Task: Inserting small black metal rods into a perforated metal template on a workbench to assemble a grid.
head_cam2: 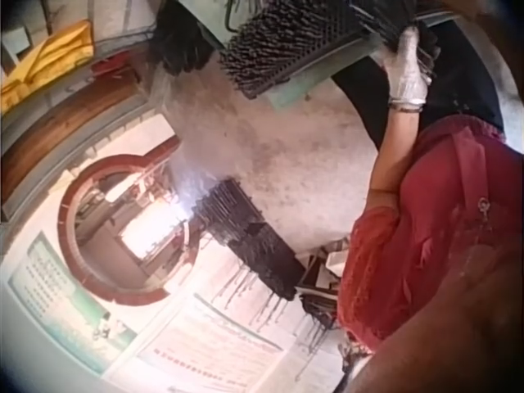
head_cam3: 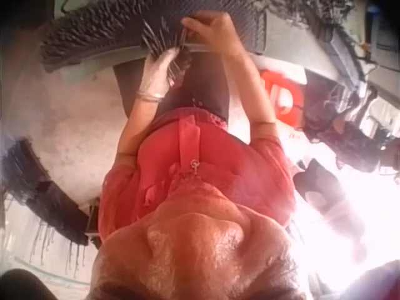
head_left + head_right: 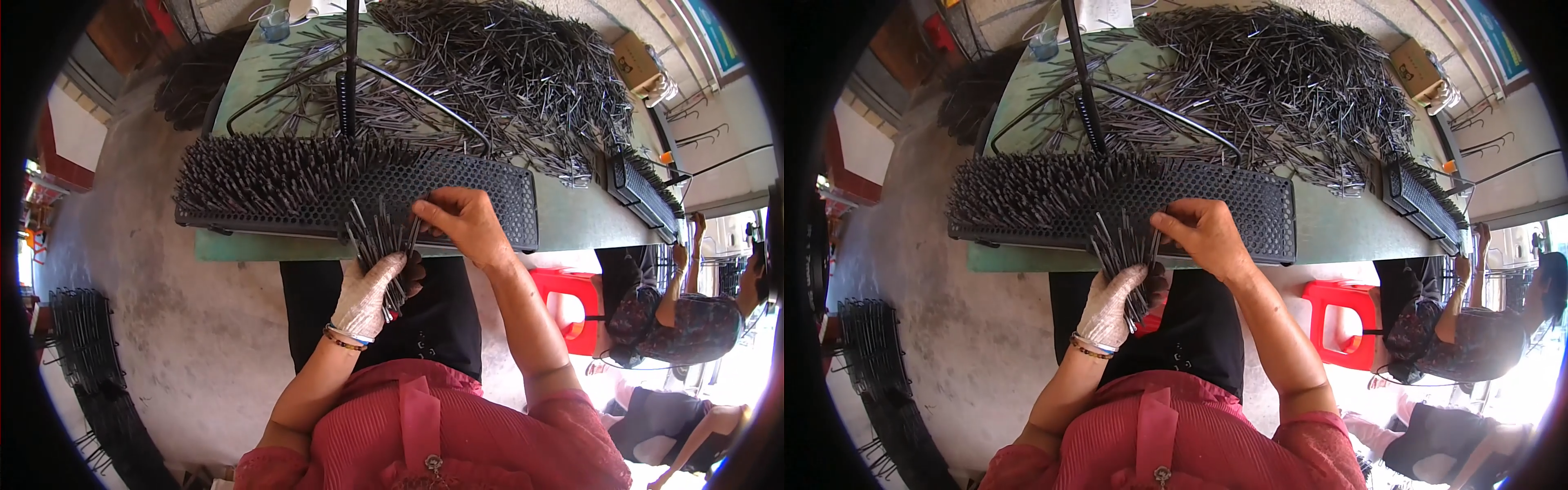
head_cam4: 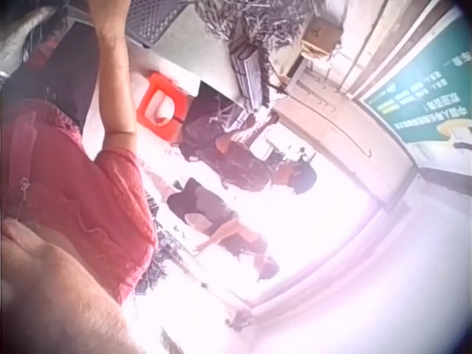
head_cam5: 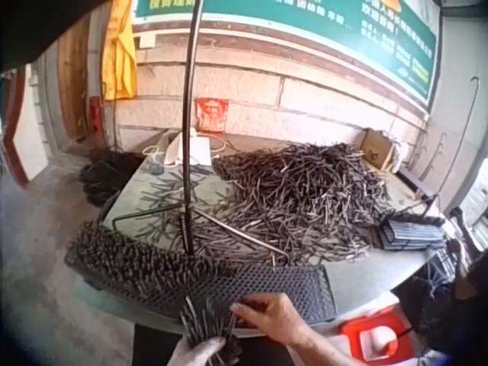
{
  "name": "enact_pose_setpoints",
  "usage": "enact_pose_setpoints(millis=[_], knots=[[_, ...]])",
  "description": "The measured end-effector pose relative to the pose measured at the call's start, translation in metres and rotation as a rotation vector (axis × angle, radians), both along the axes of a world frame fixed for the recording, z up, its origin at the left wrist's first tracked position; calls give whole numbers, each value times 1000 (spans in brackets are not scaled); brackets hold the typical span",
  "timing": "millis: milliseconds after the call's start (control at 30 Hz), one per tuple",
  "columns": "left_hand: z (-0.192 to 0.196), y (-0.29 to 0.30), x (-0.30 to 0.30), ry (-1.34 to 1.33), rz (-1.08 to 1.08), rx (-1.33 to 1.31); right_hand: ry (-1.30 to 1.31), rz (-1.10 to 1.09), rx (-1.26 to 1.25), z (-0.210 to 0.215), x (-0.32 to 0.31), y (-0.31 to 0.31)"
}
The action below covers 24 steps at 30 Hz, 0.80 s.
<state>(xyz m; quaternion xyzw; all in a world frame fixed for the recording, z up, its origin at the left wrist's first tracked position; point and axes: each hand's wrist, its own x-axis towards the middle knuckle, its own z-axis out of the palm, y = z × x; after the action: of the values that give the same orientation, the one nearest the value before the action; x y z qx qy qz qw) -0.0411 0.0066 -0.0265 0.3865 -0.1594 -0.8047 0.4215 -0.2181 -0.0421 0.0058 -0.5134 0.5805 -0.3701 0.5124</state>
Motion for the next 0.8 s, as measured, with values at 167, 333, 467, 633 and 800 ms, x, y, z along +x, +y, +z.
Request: enact_pose_setpoints(millis=[167,333,467,633,800], knots=[[-2,1,2,-60,4,34,14,-330,-387,13,4,-18],[-1,1,-3,-62,-36,32,164,-420,-631,-4,18,-49],[-3,0,-1,-54,-57,20,272,-386,-703,-14,22,-56],[-2,1,2,-58,-58,1,348,-363,-719,-12,25,-55],[-6,-2,7,-12,-102,34,438,-280,-776,-20,29,-57]])
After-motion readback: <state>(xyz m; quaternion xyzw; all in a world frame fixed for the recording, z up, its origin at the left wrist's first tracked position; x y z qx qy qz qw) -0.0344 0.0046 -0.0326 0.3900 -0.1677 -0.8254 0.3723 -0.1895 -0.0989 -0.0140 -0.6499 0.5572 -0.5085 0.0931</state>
